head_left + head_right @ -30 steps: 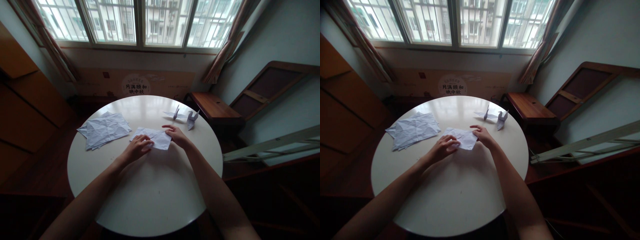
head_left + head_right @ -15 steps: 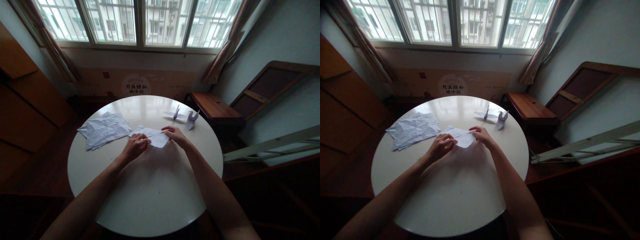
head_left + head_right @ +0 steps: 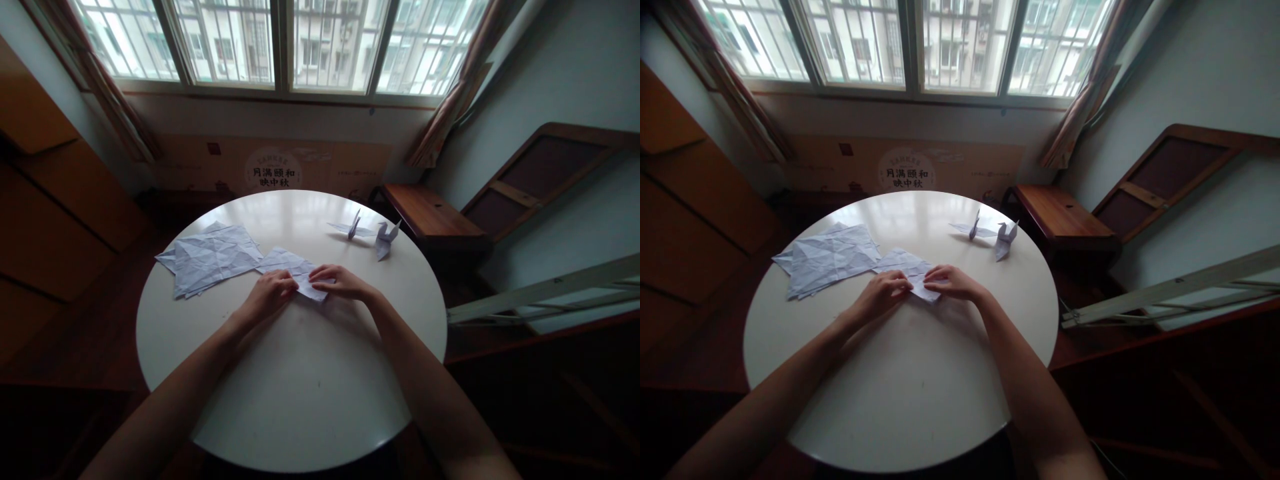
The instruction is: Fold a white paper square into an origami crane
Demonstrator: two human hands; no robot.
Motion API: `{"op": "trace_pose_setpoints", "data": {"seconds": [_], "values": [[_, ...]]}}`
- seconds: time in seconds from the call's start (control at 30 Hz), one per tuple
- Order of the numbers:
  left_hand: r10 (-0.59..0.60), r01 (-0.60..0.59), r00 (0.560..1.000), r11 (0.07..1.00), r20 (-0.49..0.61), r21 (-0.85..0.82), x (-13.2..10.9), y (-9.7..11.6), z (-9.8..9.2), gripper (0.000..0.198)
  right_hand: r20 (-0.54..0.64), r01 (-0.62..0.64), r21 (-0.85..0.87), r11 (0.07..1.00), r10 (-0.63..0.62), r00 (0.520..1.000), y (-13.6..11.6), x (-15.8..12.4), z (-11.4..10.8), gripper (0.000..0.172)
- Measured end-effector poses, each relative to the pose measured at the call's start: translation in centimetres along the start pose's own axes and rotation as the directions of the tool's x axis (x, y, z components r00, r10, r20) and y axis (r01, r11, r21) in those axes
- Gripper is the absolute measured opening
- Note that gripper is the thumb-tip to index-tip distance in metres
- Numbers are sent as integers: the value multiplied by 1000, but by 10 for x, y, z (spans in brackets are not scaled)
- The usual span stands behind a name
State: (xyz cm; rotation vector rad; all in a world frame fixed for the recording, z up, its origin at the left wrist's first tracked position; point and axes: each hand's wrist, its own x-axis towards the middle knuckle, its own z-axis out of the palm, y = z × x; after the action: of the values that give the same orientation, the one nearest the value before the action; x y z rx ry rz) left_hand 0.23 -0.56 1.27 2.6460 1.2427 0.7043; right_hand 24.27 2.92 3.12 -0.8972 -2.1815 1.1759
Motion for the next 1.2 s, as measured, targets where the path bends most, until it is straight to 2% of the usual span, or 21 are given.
{"op": "trace_pose_setpoints", "data": {"seconds": [0.23,0.43,0.57,0.67,0.83,1.2], "values": [[-38,38,999,999,0,17,1,3,-5,12,-37,-10,-29,1000,9,999,5,0,-1,30],[-53,53,999,998,3,20,2,5,-8,17,71,-6,28,1000,4,997,-1,-3,-8,34],[-58,58,998,998,6,40,1,3,-6,17,97,-21,46,999,17,995,1,-3,-11,37],[-46,46,999,998,10,52,1,2,-5,18,48,-23,77,997,19,999,6,-2,-10,30],[-48,48,999,998,16,41,2,3,-6,17,-110,-4,116,993,16,994,12,0,-6,29],[-43,44,999,999,-23,20,1,3,-3,15,-235,43,58,997,-28,972,4,-1,-5,31]]}}
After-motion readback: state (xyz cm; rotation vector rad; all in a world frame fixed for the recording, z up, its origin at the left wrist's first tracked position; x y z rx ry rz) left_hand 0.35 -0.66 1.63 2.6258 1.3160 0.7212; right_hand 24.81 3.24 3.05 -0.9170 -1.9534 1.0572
